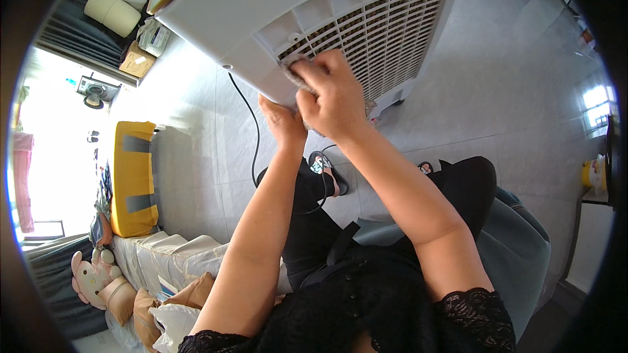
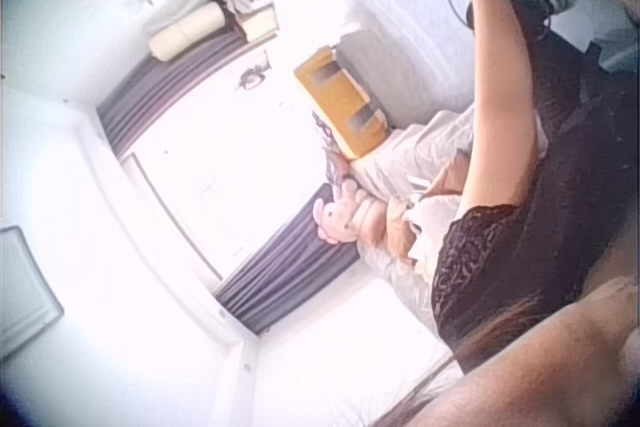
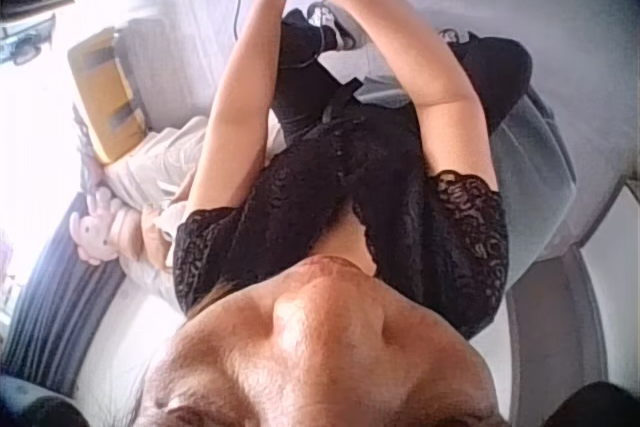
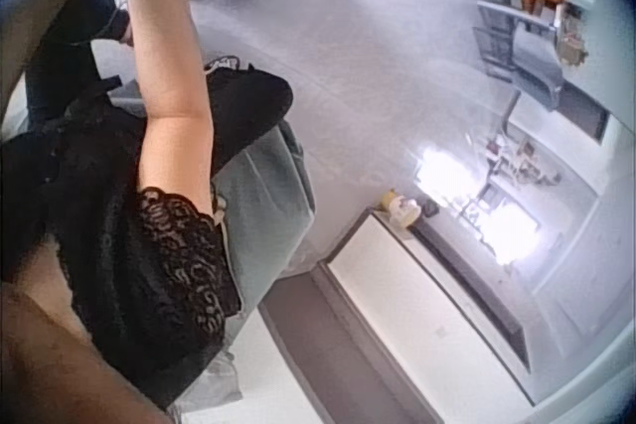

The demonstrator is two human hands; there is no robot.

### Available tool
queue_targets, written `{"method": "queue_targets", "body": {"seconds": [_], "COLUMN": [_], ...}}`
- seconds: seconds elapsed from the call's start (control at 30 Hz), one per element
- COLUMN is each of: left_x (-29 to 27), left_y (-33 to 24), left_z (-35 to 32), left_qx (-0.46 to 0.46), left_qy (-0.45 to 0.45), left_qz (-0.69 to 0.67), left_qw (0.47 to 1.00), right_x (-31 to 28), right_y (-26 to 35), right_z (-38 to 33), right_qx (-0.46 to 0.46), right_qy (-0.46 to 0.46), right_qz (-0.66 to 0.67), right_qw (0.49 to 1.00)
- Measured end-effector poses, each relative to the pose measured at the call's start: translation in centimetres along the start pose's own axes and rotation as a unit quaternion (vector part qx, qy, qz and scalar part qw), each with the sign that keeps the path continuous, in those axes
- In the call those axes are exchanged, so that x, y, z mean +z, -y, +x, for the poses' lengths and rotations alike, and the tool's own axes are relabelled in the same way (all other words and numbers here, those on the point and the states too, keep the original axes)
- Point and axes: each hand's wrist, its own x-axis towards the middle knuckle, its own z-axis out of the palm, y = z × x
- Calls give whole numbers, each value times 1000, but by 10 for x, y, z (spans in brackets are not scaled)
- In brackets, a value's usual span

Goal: The person wipes the front grille and top surface of a portable air cooler using a cloth. They methodically clean the vents and edges, then rotate the unit to access and wipe the side and rear panels.

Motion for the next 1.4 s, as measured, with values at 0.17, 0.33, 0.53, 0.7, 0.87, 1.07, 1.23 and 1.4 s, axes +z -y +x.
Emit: {"method": "queue_targets", "body": {"seconds": [0.17, 0.33, 0.53, 0.7, 0.87, 1.07, 1.23, 1.4], "left_x": [4, -3, 2, -1, 0, 3, -1, 6], "left_y": [-25, -38, -31, -35, -19, -24, -23, 14], "left_z": [2, 11, 9, 6, 13, 3, 8, -7], "left_qx": [30, 112, -70, -5, -32, 38, -71, 22], "left_qy": [-75, -36, -34, -45, 15, -54, -30, -14], "left_qz": [-39, -51, -220, -99, -68, -54, -162, 2], "left_qw": [996, 992, 972, 994, 997, 996, 984, 1000], "right_x": [5, 2, 24, 13, 22, 20, 30, 21], "right_y": [3, 11, -9, 13, -4, 4, -21, -26], "right_z": [0, -3, -32, 5, -20, -17, -41, -22], "right_qx": [-23, 89, 155, 118, 202, 115, 137, 76], "right_qy": [11, 8, 8, -2, 26, -7, 14, -87], "right_qz": [37, 143, 228, 238, 214, 181, 171, 122], "right_qw": [999, 986, 961, 964, 955, 977, 976, 986]}}
